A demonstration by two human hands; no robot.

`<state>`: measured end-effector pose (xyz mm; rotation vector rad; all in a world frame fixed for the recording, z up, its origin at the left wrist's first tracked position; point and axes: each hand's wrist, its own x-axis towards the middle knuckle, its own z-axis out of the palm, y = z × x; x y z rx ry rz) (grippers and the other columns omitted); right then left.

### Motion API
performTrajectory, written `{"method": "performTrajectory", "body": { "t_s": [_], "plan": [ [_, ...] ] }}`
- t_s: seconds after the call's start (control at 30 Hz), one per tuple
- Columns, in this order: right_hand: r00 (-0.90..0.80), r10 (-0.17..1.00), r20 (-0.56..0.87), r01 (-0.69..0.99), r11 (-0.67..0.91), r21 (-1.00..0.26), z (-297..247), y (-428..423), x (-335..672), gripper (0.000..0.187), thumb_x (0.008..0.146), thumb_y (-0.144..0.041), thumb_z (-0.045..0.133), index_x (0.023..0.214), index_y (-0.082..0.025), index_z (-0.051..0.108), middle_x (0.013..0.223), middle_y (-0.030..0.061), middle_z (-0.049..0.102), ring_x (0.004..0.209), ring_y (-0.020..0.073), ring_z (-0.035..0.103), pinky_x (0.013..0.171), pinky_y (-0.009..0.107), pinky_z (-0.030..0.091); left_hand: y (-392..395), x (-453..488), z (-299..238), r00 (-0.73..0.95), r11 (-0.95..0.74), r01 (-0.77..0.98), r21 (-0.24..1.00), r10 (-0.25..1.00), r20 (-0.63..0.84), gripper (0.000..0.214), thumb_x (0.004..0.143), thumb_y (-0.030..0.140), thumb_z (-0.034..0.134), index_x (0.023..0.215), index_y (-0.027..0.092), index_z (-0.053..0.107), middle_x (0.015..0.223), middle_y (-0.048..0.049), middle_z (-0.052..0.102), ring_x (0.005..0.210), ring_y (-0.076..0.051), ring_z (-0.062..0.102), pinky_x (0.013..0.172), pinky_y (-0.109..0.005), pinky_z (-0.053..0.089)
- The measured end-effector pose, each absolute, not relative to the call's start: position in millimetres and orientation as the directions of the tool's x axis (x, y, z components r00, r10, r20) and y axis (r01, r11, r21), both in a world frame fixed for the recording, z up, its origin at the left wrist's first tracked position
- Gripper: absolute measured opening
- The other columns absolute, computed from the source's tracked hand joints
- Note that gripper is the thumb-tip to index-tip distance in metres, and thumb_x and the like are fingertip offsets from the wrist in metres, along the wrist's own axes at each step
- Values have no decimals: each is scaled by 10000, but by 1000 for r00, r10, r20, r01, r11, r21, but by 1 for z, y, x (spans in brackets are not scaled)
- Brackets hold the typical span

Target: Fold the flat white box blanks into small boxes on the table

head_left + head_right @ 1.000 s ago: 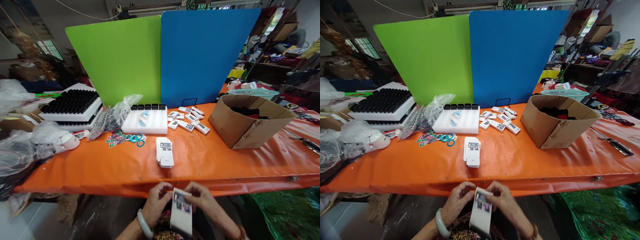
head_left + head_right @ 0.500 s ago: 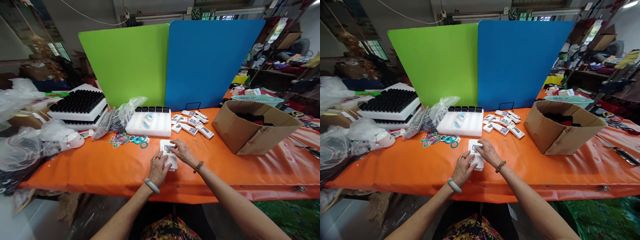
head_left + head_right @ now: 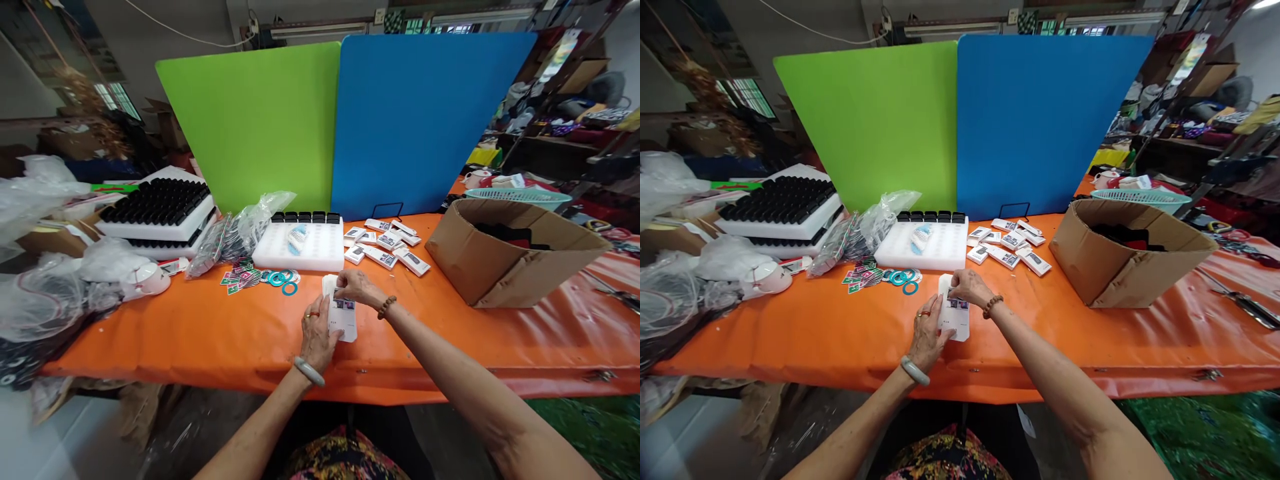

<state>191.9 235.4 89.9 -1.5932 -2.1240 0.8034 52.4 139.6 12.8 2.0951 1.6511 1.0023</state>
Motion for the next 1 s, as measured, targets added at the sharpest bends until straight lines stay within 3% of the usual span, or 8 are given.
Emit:
{"method": "performTrajectory", "body": {
  "t_s": [0.2,0.3,0.4,0.53,0.67,0.77,0.87,1.0],
  "plan": [
    [-224,975,-10,631,137,-764,115,194,207,133,670,-178,578,588,-183,472,549,-39,521,484,84,467,439,195,321,124,65,35,95,-377,690,618,893,439,550,871,155,430,1401,151,283,1325,-154,458,1219,-257,428,1008,-430,391],
    [-185,982,-42,387,34,-921,115,170,210,158,661,-209,577,589,-195,437,501,-67,473,389,61,412,364,183,307,118,70,40,46,-357,704,614,885,462,535,894,196,413,1409,162,271,1275,-150,503,1162,-263,469,964,-432,419],
    [-180,982,-62,137,-38,-990,104,151,209,193,665,-276,601,615,-198,431,483,-86,450,353,41,357,326,169,274,112,72,38,37,-308,769,561,896,442,553,884,225,452,1406,160,281,1200,-153,550,1074,-279,517,912,-450,429],
    [-233,960,-155,-54,-172,-984,81,131,205,232,655,-296,634,625,-192,429,457,-101,437,332,24,338,330,153,249,101,71,34,132,-300,803,514,932,337,598,853,244,516,1399,139,298,1134,-153,577,1022,-279,540,895,-446,427],
    [-250,951,-180,-147,-221,-964,66,116,204,250,650,-285,649,625,-188,419,462,-108,419,326,12,311,330,148,227,93,70,32,202,-235,757,610,972,123,618,820,219,529,1387,93,317,1152,-184,572,1016,-295,550,867,-446,441],
    [-249,949,-193,-127,-229,-965,60,108,203,229,652,-279,635,628,-194,424,452,-108,402,321,20,287,320,156,229,87,69,35,269,-190,606,772,963,26,519,833,232,501,1334,135,407,1112,-143,609,997,-269,568,859,-410,447],
    [-195,967,-167,34,-163,-986,58,96,202,166,693,-277,595,631,-196,465,482,-72,441,366,57,361,351,182,308,80,69,36,382,-125,296,947,924,3,294,878,289,448,1114,180,586,929,-55,668,851,-196,602,757,-298,466],
    [62,980,191,354,157,-922,53,76,206,120,747,-283,587,816,-189,614,908,71,591,724,162,563,658,301,479,74,70,23,257,120,-7,993,960,-114,285,826,388,548,926,137,641,777,-32,664,675,-149,575,609,-235,438]
  ]
}}
